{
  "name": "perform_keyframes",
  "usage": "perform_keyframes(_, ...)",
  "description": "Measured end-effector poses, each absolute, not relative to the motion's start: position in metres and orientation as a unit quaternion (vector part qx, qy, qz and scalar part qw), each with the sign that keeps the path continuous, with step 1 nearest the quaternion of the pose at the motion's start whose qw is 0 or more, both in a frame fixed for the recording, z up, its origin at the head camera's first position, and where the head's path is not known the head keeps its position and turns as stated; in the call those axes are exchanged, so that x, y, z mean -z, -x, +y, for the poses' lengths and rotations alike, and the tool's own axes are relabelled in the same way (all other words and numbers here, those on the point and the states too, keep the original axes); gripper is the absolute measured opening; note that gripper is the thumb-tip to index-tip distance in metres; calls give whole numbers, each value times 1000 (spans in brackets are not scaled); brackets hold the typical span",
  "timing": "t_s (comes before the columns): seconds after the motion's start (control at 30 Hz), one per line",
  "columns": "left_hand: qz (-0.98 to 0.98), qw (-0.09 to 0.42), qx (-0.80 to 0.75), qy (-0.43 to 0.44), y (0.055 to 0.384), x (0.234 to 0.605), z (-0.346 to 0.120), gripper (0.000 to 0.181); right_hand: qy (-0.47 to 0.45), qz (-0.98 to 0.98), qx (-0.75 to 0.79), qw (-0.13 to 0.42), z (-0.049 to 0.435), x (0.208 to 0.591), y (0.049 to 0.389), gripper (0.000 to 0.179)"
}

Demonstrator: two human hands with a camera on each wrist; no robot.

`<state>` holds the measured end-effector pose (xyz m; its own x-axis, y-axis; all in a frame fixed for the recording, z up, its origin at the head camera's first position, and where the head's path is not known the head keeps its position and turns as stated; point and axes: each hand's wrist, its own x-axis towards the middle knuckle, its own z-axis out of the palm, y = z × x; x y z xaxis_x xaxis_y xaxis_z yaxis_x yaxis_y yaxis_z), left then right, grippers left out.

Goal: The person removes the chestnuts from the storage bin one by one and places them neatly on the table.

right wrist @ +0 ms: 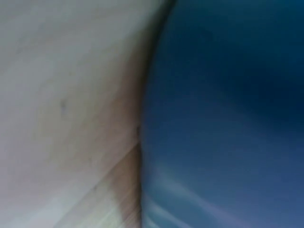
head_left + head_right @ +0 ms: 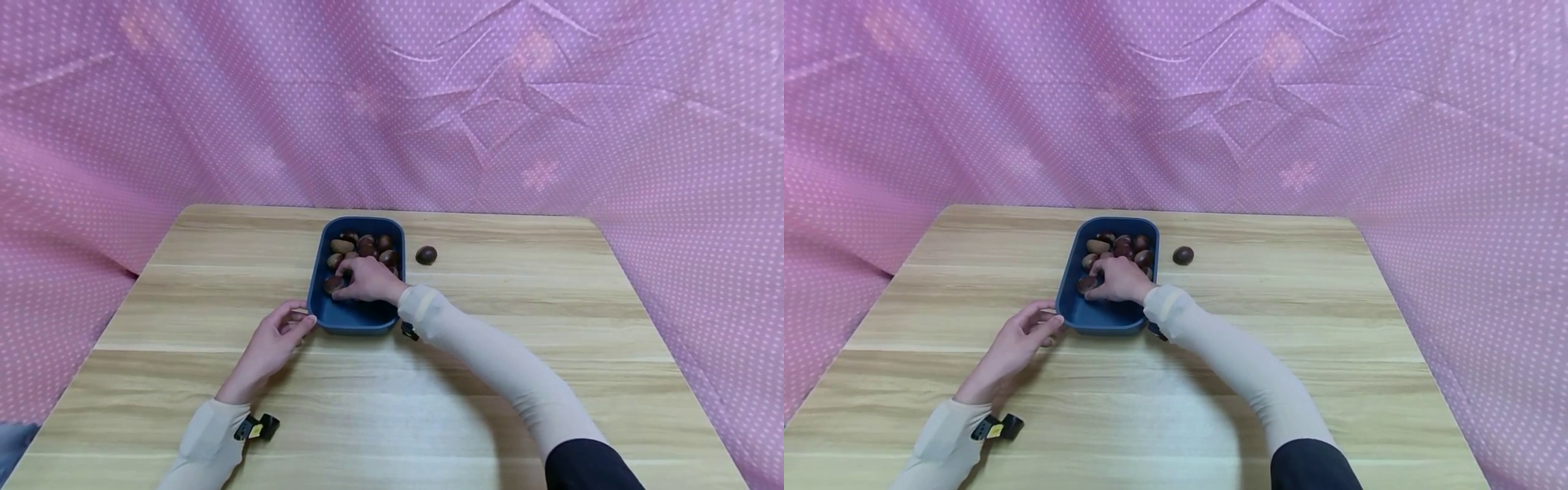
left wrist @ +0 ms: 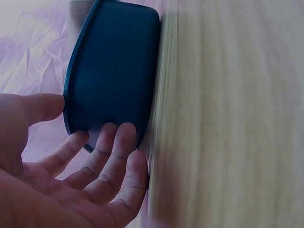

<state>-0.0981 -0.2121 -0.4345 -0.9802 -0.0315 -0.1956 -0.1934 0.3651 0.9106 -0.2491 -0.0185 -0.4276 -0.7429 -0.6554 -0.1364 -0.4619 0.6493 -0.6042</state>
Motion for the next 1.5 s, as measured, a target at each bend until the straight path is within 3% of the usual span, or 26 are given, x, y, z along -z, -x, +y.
perform_keyframes(0.63, 820, 74, -563, 72, 95, 437, -209, 41, 308, 880, 334, 134, 1, 407, 247, 47)
perform_keyframes(1.5, 818, 82, -564, 80, 97, 437, -209, 43, 216, 876, 423, 81, 84, 391, 256, 48)
